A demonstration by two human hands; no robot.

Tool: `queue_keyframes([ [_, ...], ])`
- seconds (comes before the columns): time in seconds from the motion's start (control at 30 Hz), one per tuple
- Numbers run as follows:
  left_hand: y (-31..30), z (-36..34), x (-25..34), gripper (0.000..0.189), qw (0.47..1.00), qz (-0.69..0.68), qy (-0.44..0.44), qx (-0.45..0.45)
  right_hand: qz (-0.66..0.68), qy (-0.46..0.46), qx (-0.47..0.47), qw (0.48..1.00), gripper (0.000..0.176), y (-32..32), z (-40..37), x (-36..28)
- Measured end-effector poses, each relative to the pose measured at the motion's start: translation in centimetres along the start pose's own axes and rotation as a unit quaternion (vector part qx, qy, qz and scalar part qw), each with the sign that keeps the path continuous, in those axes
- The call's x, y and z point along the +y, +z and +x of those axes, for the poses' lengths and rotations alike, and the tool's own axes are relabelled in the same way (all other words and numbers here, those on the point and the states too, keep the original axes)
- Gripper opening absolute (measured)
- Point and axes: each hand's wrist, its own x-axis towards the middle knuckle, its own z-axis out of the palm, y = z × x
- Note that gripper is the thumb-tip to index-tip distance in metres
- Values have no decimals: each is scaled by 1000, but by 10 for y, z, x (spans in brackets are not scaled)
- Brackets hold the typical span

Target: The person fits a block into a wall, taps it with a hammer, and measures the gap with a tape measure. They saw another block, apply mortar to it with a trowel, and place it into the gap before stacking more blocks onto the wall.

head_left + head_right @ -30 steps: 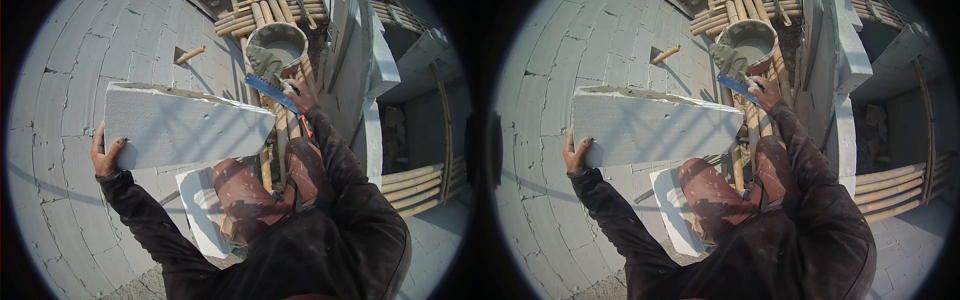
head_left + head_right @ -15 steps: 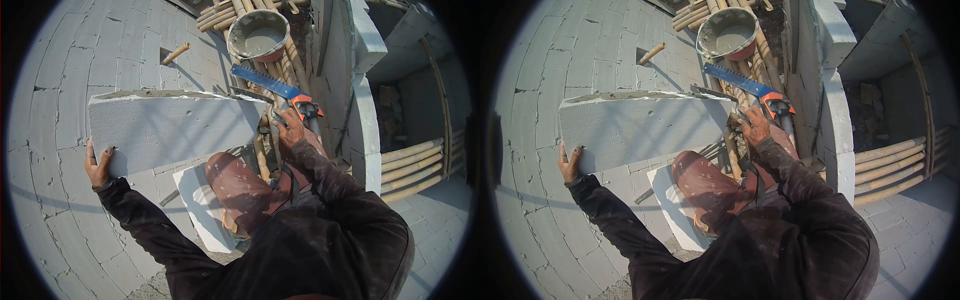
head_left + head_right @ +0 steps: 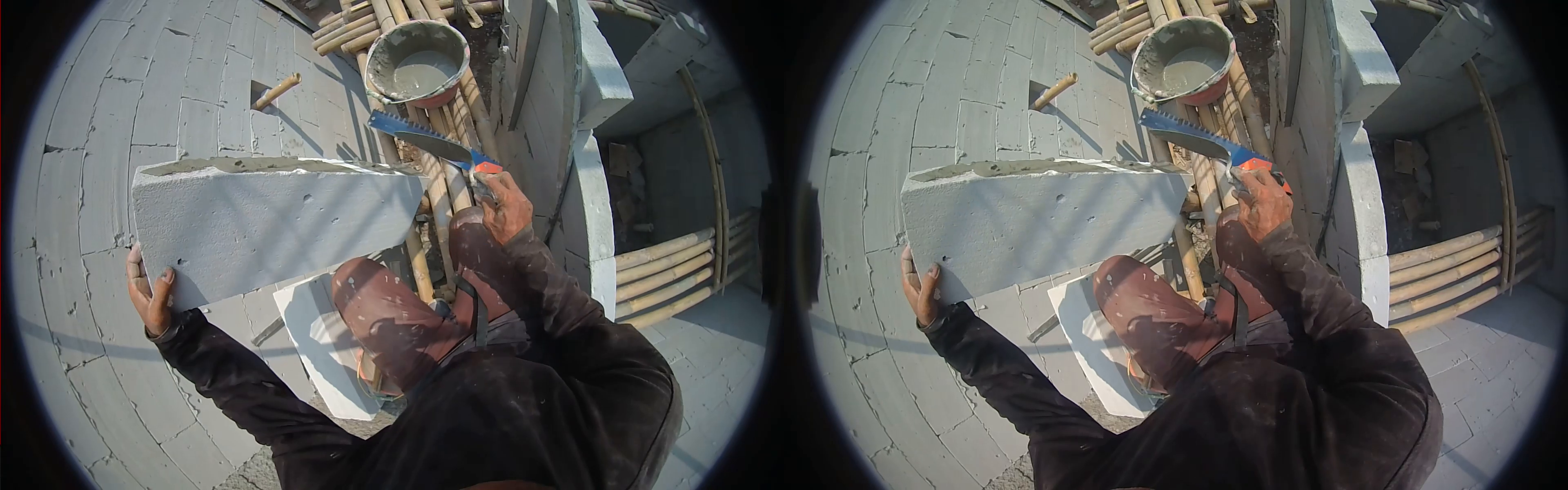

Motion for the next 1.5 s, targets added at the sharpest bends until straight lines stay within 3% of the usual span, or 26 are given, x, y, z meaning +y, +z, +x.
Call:
queue_keyframes([
  [0.07, -4, -4, 6, 84, 999, 24, 15, -20, -129, -23, 43, 990, 40, -1, 67, -3],
  [0.13, 6, -11, 23, 92, 999, 41, 25, -13, -213, -70, 94, 970, 29, 15, 147, 3],
  [0.23, 19, -21, 32, 99, 999, 24, -14, 28, -376, -106, 35, 920, 20, 65, 265, 24],
  [0.3, 19, -23, 30, 100, 999, 25, -15, 32, -414, -147, 26, 898, 19, 97, 313, 28],
  [0.37, 19, -30, 28, 100, 999, 29, -25, 28, -490, -185, -114, 844, 24, 126, 334, 26],
  [0.4, 21, -32, 27, 98, 999, 6, -18, 26, -489, -192, -118, 843, 24, 134, 338, 27],
  [0.47, 20, -35, 17, 95, 999, -14, -13, 30, -457, -183, -217, 843, 26, 137, 341, 14],
  [0.53, 21, -42, 2, 94, 993, -82, -26, 79, -466, -184, -222, 837, 24, 126, 340, 4],
  [0.6, 33, -42, 6, 92, 989, -99, -22, 108, -441, -58, -243, 862, 22, 99, 352, 6],
  [0.7, 48, -41, 3, 98, 975, -124, -15, 186, -407, -337, -295, 797, 29, 179, 468, 227],
  [0.8, 55, -46, -15, 97, 955, -191, -8, 227, -134, -16, -330, 934, 33, 53, 371, 57],
  [0.93, 72, -47, 1, 88, 922, -288, -33, 257, 4, -71, -281, 957, 35, -3, 351, 2],
  [1.07, 77, -41, 10, 87, 919, -288, -27, 267, 135, -145, -284, 938, 35, -69, 337, -126],
  [1.13, 80, -37, 13, 86, 910, -317, -12, 265, 125, -246, -279, 920, 36, -92, 352, -179],
  [1.23, 82, -29, 20, 87, 909, -318, 3, 270, 100, -335, -316, 882, 37, -135, 306, -309],
  [1.3, 85, -26, 22, 87, 912, -318, 0, 260, 8, -506, -212, 836, 35, -134, 279, -367],
  [1.33, 86, -24, 24, 87, 910, -317, 1, 265, 8, -511, -212, 833, 35, -124, 271, -382],
  [1.4, 90, -21, 30, 88, 898, -350, 1, 267, -21, -720, -32, 692, 33, -101, 253, -408],
  [1.47, 90, -21, 34, 88, 899, -340, 5, 275, -208, -709, 10, 674, 33, -86, 179, -428],
  [1.5, 89, -21, 35, 88, 900, -344, 4, 268, -221, -701, 55, 675, 34, -78, 171, -418],
])
